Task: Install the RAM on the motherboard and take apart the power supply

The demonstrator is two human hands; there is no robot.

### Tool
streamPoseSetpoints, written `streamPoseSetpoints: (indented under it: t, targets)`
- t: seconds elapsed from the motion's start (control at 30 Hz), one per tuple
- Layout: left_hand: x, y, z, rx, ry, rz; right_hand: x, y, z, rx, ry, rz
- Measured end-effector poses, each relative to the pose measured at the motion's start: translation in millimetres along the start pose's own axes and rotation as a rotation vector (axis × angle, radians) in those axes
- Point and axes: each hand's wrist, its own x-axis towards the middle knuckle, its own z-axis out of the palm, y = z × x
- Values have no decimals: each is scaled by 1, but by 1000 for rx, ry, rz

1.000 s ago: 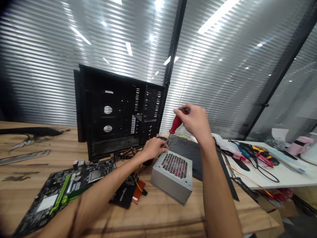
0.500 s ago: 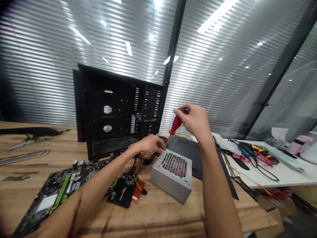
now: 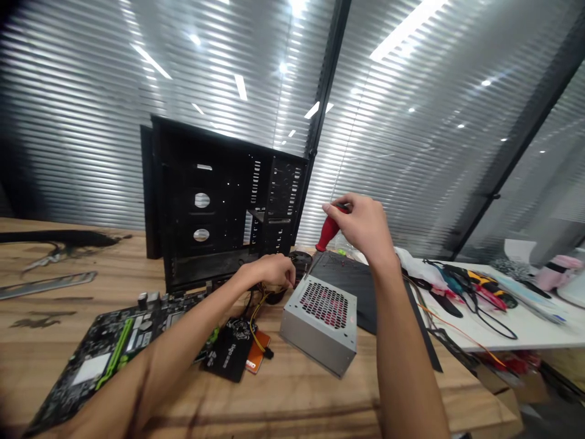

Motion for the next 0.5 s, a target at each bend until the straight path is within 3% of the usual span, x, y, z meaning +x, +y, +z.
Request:
streamPoseSetpoints:
  t: [0.23,0.5]
  targets:
    - [3,-1,8,-18,-141,7,-1,-3,-2,-41,-59,30]
    - [9,-8,16,-80,-299,91,4,13,-6,-116,-144,58]
